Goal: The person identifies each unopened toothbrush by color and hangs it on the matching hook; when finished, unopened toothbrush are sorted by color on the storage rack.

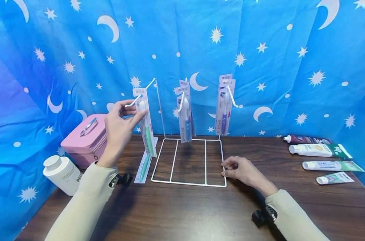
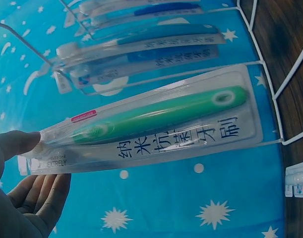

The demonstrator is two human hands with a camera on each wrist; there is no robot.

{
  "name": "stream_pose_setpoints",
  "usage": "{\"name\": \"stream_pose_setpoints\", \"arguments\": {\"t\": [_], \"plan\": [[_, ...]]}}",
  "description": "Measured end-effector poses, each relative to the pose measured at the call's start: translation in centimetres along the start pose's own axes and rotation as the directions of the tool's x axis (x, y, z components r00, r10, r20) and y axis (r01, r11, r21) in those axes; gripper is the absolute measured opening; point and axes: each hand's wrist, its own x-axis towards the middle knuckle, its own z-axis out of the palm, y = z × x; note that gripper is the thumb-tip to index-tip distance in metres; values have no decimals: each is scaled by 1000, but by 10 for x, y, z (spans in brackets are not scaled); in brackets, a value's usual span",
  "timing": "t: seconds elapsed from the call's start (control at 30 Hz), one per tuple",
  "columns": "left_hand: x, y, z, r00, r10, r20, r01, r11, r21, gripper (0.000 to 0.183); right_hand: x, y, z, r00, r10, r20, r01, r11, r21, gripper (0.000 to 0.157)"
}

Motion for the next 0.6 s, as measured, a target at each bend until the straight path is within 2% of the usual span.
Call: {"name": "stream_pose_setpoints", "arguments": {"t": [0.43,0.6], "plan": [[14,-17,14,1000,1,-16,0,998,69,45,1,4,2,1000,30,5,-29,1000,-8,24],[18,-20,18,1000,-13,-14,14,997,76,46,2,3,1,1000,14,3,-14,1000,-11,25]]}}
